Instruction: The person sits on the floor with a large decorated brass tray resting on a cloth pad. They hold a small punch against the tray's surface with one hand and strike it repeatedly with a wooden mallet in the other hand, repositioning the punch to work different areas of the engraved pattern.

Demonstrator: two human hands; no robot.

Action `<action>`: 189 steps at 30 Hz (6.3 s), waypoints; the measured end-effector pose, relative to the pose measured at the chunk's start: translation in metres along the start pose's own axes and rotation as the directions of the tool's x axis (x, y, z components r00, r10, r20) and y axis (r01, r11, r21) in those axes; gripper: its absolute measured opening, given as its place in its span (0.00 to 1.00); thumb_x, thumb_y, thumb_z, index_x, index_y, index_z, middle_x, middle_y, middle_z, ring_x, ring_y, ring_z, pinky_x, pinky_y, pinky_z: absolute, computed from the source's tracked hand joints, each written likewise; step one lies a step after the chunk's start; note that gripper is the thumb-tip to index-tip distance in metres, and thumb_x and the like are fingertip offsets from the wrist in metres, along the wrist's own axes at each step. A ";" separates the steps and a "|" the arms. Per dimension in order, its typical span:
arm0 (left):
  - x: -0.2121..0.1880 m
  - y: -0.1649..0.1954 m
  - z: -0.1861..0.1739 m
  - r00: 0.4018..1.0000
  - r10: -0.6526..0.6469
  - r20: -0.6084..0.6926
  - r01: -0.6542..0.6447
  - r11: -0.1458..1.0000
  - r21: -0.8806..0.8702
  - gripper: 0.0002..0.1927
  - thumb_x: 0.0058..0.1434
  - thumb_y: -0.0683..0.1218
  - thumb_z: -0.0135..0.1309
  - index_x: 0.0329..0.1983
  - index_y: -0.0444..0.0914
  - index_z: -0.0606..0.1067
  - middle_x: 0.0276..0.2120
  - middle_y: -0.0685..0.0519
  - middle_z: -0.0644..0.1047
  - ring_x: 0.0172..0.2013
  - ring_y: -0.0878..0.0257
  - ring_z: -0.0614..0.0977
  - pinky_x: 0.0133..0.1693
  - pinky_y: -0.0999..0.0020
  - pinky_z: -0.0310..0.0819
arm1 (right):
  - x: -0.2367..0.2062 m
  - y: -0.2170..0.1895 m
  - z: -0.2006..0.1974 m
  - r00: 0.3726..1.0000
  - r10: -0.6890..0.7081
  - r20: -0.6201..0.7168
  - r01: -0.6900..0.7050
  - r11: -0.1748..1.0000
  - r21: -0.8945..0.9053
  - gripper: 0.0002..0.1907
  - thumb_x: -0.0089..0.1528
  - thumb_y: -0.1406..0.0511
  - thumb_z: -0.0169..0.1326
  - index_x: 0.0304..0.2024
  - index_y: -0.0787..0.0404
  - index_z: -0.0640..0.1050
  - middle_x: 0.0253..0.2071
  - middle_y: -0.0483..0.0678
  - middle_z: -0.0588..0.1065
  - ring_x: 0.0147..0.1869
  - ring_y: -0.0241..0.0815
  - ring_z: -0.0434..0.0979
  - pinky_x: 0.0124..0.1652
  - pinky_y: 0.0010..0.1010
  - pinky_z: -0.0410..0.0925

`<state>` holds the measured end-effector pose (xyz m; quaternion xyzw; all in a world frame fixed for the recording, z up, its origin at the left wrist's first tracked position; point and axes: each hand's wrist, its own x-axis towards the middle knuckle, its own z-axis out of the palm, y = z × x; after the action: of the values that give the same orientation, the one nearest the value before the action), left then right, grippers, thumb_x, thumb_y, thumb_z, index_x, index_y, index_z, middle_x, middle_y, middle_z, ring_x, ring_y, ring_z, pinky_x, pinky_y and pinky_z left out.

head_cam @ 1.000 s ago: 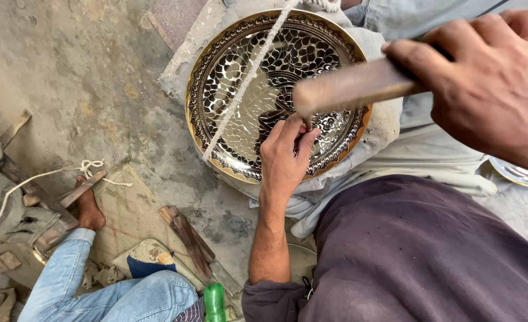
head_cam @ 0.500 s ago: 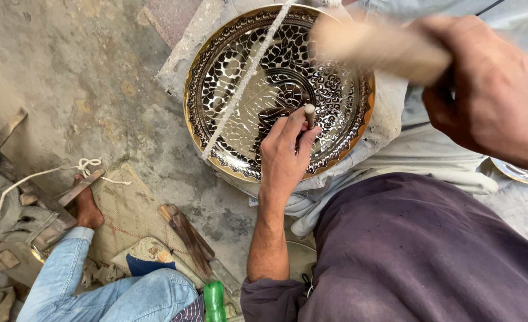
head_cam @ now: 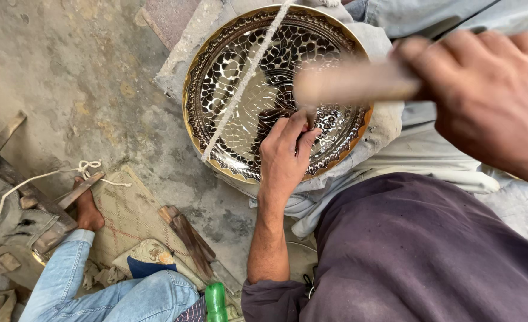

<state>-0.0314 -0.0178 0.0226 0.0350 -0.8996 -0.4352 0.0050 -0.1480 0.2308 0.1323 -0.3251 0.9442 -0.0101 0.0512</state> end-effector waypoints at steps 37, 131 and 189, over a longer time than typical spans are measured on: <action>0.006 -0.007 -0.008 0.999 0.012 -0.032 -0.020 0.968 -0.251 0.19 0.69 0.45 0.61 0.61 0.41 0.72 0.42 0.53 0.82 0.42 0.67 0.86 0.40 0.74 0.87 | -0.024 0.012 0.023 0.976 0.218 -0.019 -0.183 0.859 0.478 0.33 0.53 0.76 0.62 0.61 0.73 0.73 0.45 0.64 0.75 0.42 0.57 0.79 0.41 0.43 0.74; -0.001 0.043 -0.030 0.982 -0.186 -0.023 0.137 0.794 -0.593 0.09 0.64 0.43 0.62 0.42 0.33 0.76 0.36 0.50 0.83 0.30 0.66 0.84 0.28 0.76 0.76 | -0.015 0.006 0.059 0.902 -0.407 0.148 -0.383 -0.592 0.709 0.23 0.48 0.74 0.61 0.48 0.69 0.75 0.51 0.64 0.79 0.68 0.61 0.73 0.68 0.58 0.64; -0.012 0.015 0.009 0.943 -0.102 -0.317 0.067 0.991 -0.120 0.13 0.72 0.49 0.58 0.54 0.39 0.74 0.38 0.52 0.78 0.36 0.63 0.84 0.36 0.68 0.80 | 0.025 -0.012 -0.031 0.968 -0.236 -0.085 0.238 0.971 0.025 0.30 0.54 0.75 0.60 0.61 0.60 0.76 0.43 0.56 0.77 0.42 0.54 0.77 0.43 0.40 0.72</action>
<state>-0.0205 -0.0007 0.0287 0.1441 -0.8597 -0.4711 0.1353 -0.1629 0.2054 0.1616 -0.4339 0.8996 -0.0459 0.0167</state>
